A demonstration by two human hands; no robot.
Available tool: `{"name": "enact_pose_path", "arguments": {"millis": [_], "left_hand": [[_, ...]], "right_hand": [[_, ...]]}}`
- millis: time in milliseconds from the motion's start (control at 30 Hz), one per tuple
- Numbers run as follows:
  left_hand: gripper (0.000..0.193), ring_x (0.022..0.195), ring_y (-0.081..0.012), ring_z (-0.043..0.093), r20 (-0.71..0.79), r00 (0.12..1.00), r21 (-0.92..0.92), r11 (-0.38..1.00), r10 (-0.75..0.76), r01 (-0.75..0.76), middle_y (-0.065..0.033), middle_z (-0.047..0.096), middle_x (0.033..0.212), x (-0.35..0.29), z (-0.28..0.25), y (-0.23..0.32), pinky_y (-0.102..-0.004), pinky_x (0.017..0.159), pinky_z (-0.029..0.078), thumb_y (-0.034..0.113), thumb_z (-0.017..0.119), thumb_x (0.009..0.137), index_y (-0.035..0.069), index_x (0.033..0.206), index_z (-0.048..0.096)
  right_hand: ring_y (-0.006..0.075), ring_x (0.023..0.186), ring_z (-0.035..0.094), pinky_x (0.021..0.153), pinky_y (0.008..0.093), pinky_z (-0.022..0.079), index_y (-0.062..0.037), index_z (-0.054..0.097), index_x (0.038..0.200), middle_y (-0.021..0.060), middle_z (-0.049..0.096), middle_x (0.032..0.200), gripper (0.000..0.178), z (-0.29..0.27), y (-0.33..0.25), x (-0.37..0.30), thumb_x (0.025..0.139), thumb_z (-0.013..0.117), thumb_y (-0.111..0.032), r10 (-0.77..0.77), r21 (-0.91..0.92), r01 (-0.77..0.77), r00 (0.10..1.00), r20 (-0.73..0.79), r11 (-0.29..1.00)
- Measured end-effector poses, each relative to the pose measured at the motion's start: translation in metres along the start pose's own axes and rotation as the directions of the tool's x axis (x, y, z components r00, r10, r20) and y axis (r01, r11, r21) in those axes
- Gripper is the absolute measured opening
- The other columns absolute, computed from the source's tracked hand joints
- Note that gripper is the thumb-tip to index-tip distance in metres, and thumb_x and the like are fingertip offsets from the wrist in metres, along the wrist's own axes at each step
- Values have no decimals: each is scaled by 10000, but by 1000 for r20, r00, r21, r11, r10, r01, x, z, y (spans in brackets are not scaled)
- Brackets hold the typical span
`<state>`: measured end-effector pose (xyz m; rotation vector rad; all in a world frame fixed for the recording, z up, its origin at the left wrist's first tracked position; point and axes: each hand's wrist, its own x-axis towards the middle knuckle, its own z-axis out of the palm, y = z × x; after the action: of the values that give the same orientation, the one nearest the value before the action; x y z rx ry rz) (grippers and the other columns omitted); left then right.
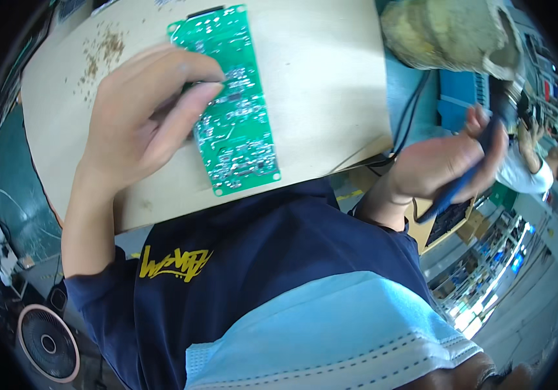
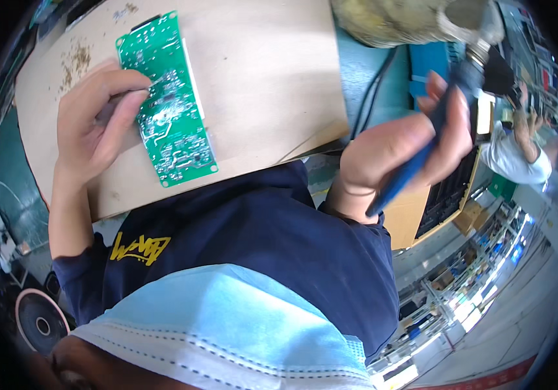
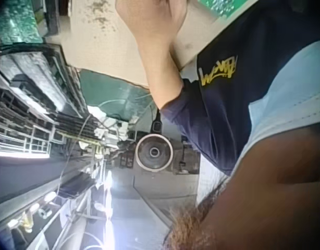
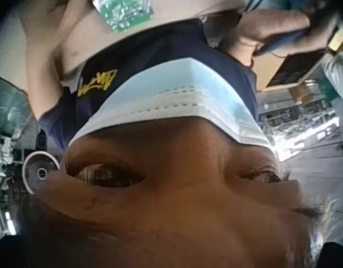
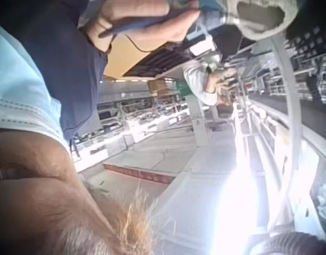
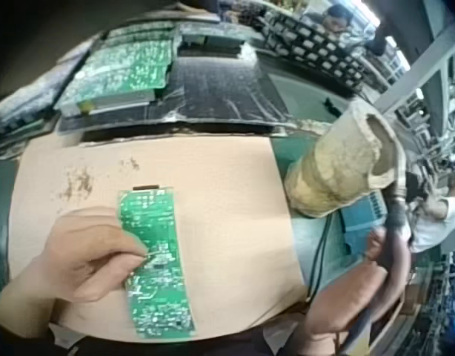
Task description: Soldering electronic components onto a printed circuit board at a manual assembly station.
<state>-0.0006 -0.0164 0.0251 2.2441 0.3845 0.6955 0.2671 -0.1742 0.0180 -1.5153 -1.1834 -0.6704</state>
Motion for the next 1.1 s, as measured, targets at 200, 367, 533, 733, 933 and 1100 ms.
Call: {"name": "enact_pose_path", "arguments": {"millis": [200, 367, 533, 733, 933, 1100], "left_hand": [[85, 613, -292, 557, -49, 996, 115, 990, -78, 83, -119, 592, 754, 15, -11, 19, -340, 565, 449, -24, 609, 848, -1, 923, 641], [267, 665, -331, 633, 24, 947, 498, 825, -319, 266, -148, 633, 754, 9, -11, 44, -406, 594, 486, 250, 627, 918, -12, 872, 633], [631, 728, -366, 656, 14, 815, 641, 631, -579, 437, -186, 635, 733, 7, 13, 57, -437, 658, 513, 585, 673, 796, -40, 842, 599], [644, 695, -346, 668, 75, 805, 642, 646, -588, 413, -200, 635, 724, 31, 15, 64, -417, 619, 532, 531, 740, 718, -74, 853, 567], [543, 760, -370, 655, 128, 907, 634, 737, -402, 237, -208, 636, 793, 56, -28, 65, -450, 694, 518, 432, 749, 702, -55, 881, 591], [399, 708, -273, 637, 105, 915, 677, 702, -390, 221, -180, 661, 816, 158, -76, 51, -385, 633, 497, 374, 696, 796, -8, 903, 649]], "right_hand": [[277, 876, 628, 828, 408, 500, 62, 501, 1264, 206, 619, 1012, 367, -9, 4, -2, 1014, 437, -199, -6, 119, -6, 995, 95, 993], [283, 786, 657, 813, 465, 527, -32, 441, 1328, 175, 617, 923, 411, 0, -6, -9, 1051, 411, -334, -58, 448, 10, 994, 93, 894], [337, 902, 714, 841, 430, 551, -20, 482, 1248, 244, 671, 1035, 267, 22, -42, -27, 1021, 490, -160, 6, 566, -409, 814, 581, 716], [363, 1074, 654, 922, 421, 508, -5, 510, 1152, 246, 677, 1058, 285, 28, -48, -26, 879, 586, 32, -91, 554, -367, 770, 632, 747], [324, 867, 676, 850, 444, 523, -15, 370, 1252, 306, 571, 1157, 357, 23, -23, -16, 918, 493, 11, 47, 658, -337, 908, 417, 673], [269, 771, 674, 744, 373, 535, -9, 385, 1222, 288, 592, 1109, 370, 22, -20, -20, 880, 502, 71, -20, 701, -351, 887, 461, 621]]}}
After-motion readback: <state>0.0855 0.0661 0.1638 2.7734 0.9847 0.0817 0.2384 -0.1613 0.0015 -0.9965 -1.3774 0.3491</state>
